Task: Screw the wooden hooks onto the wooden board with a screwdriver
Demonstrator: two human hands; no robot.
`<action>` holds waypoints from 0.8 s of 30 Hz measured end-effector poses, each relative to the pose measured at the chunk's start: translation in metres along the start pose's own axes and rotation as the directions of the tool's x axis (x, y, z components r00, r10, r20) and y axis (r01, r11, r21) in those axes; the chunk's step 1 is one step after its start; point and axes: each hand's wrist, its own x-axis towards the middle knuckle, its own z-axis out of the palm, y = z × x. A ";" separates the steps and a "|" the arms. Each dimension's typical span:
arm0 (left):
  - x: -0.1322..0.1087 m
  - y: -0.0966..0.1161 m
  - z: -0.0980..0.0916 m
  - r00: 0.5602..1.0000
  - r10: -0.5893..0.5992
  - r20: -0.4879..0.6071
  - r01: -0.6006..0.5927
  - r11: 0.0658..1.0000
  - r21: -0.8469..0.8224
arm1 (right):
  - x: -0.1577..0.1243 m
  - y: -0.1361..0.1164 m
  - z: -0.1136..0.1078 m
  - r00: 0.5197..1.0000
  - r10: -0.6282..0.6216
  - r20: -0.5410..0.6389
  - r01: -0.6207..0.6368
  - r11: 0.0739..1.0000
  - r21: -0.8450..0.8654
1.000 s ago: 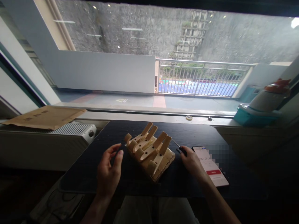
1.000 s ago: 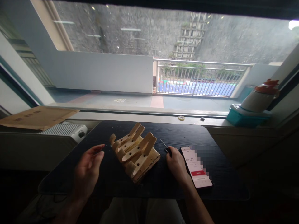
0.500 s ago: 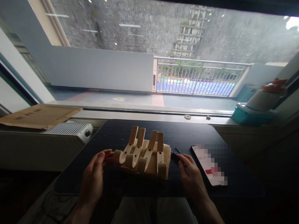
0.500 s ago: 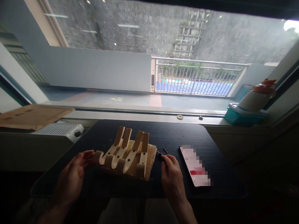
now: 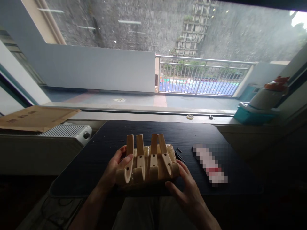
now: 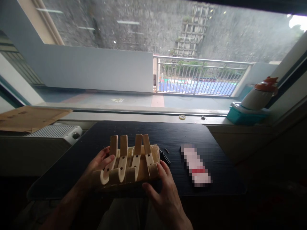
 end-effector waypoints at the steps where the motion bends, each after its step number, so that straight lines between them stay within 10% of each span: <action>1: -0.004 0.000 0.000 1.000 0.026 -0.010 -0.025 0.999 0.044 | 0.000 0.000 0.001 1.000 -0.005 -0.016 0.004 1.000 -0.016; 16: -0.005 -0.005 0.001 0.998 -0.056 0.041 0.053 0.996 0.078 | 0.010 -0.003 -0.001 0.935 -0.187 -0.301 0.152 0.979 -0.137; 24: -0.011 -0.001 0.007 0.999 -0.008 0.031 0.007 0.999 0.031 | 0.009 -0.003 -0.005 0.926 -0.265 -0.268 0.169 0.927 -0.335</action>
